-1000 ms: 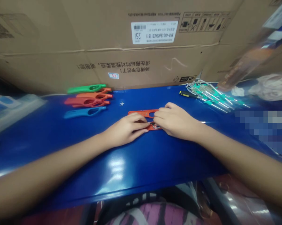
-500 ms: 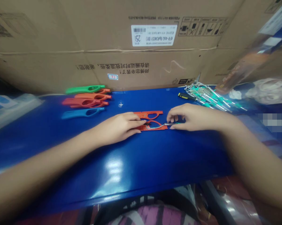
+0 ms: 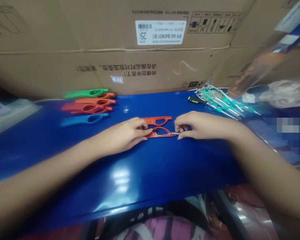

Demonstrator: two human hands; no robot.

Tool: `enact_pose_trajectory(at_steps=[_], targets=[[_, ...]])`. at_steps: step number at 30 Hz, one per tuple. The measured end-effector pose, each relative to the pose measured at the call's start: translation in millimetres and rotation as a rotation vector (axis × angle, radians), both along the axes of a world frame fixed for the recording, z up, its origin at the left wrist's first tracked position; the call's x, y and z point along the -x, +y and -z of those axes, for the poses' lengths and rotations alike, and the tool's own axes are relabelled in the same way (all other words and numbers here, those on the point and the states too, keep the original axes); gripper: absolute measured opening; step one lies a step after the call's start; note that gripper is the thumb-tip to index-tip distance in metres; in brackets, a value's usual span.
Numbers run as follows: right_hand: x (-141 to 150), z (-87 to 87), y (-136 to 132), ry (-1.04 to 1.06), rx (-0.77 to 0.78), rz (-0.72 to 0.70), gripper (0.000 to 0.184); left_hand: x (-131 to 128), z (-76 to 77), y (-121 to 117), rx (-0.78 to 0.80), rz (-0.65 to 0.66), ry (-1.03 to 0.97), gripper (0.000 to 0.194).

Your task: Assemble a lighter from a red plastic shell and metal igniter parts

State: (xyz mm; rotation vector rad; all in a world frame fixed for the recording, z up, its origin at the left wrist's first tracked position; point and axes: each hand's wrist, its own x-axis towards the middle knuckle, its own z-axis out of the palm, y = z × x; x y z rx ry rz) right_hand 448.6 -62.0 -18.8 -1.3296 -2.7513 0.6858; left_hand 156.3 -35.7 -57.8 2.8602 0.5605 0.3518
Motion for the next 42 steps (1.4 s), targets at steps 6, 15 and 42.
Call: enact_pose_trajectory(at_steps=[6, 15, 42], targets=[[4.8, 4.7, 0.0, 0.068, -0.010, -0.026, 0.008, 0.6, 0.0, 2.5, -0.009, 0.023, 0.011, 0.030], [6.4, 4.2, -5.2, 0.057, -0.068, -0.034, 0.013, 2.1, 1.3, 3.7, -0.006, 0.030, -0.019, 0.029], [19.4, 1.6, -10.0, -0.115, -0.141, 0.035, 0.019, -2.5, 0.7, 0.9, 0.002, 0.020, -0.032, 0.028]])
